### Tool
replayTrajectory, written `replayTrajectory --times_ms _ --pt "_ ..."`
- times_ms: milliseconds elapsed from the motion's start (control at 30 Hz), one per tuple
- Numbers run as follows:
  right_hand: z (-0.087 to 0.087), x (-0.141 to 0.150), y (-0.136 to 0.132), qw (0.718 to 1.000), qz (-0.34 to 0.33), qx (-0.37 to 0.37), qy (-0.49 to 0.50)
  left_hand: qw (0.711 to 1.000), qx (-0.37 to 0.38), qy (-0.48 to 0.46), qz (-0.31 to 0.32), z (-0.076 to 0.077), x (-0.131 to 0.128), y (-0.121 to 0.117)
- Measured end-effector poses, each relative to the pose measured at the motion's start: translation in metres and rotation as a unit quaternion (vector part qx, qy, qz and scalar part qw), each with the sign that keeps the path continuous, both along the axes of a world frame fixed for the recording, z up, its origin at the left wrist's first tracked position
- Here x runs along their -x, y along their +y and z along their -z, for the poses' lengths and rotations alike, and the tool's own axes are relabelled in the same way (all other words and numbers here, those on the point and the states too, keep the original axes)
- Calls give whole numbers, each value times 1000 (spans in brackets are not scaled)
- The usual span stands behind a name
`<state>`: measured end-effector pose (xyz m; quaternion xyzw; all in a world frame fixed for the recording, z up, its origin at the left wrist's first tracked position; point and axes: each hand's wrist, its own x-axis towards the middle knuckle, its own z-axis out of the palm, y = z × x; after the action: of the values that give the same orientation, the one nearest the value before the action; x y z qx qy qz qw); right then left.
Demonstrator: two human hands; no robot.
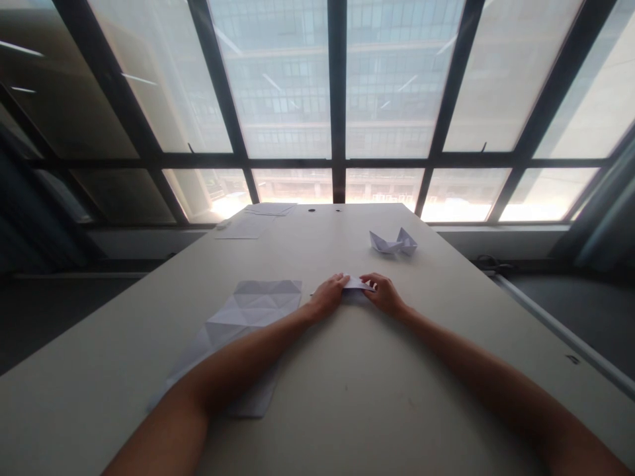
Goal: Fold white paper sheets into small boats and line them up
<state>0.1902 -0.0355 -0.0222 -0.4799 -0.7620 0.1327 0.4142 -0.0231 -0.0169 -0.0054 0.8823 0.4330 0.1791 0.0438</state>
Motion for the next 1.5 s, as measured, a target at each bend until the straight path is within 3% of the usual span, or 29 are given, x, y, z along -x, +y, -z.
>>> replayTrajectory --times_ms 267,567,667,800,967,1133,1233,1333,1433,1500 --pt "1 3 4 991 0 22 133 986 32 -159 -40 -7 -6 -1" --pt "-6 8 -2 995 -15 37 95 940 87 -324 -61 -4 -16 2" --pt "-6 10 -4 998 -13 52 46 931 118 -334 -90 -2 -15 6" --pt "-6 10 -5 998 12 17 -52 945 117 -291 -88 1 -11 13" --pt "-7 5 -7 985 -38 -25 -168 942 102 -314 -58 3 -4 15" --pt "-6 1 -8 962 -63 -1 -266 928 116 -350 -42 1 0 8" --pt "-8 1 -9 953 -84 14 -291 923 113 -362 -63 0 -1 8" --pt "-9 2 -9 955 -81 36 -284 945 109 -301 -64 3 -2 10" --pt "-7 4 -9 961 -57 48 -268 986 79 -144 2 7 -5 8" --pt "-5 5 -8 963 -50 43 -263 997 54 -50 32 10 -6 5"
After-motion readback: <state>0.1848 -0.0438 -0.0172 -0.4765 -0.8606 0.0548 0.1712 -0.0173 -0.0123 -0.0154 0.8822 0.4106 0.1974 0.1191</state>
